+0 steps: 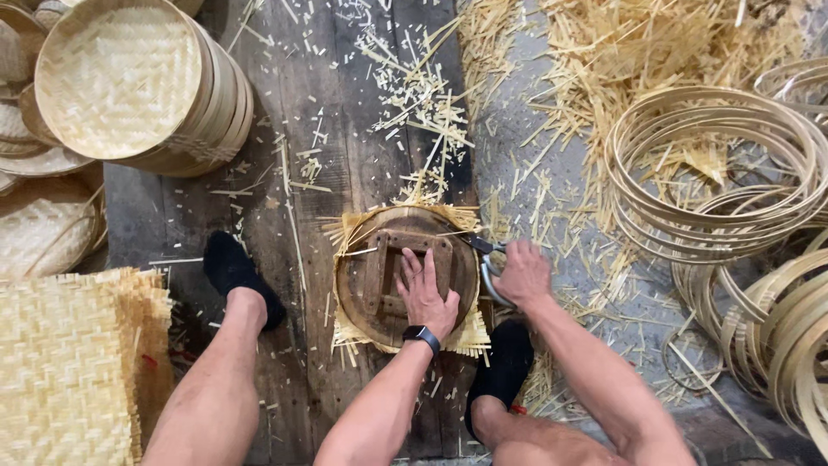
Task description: The person places a woven mat over a circular wooden mold, presses it down, and uses shears to trim the excess material around the edge. They then remove the mold and stack the finished basket.
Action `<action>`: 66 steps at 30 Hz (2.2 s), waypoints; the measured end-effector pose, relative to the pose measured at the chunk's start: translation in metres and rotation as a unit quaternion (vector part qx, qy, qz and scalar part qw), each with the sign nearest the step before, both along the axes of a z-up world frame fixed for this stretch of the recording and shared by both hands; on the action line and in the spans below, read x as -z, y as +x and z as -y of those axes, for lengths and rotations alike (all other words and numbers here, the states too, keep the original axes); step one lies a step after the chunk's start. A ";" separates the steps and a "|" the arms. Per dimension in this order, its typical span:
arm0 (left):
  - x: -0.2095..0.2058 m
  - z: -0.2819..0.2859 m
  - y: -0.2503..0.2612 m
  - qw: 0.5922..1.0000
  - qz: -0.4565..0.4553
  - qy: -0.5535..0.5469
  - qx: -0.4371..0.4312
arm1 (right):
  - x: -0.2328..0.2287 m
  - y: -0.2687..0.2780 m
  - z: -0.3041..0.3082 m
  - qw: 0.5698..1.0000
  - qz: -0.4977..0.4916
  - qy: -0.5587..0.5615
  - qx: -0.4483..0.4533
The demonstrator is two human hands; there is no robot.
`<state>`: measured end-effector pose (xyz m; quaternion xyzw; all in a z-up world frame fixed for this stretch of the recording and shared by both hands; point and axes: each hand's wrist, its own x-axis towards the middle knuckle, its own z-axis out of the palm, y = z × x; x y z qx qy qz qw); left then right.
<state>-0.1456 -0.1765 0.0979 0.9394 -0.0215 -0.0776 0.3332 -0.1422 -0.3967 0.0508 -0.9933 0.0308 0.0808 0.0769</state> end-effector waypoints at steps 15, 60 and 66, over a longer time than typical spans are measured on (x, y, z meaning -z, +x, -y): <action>-0.019 -0.035 0.008 0.985 -0.076 -0.003 0.155 | 0.013 0.011 0.020 0.998 -0.066 0.008 -0.019; -0.030 -0.022 0.029 0.939 -0.203 0.177 0.214 | -0.026 0.032 0.041 0.974 -0.217 -0.040 -0.056; -0.040 -0.025 0.028 0.932 -0.160 0.190 0.265 | -0.027 0.037 0.024 0.995 -0.058 -0.037 -0.077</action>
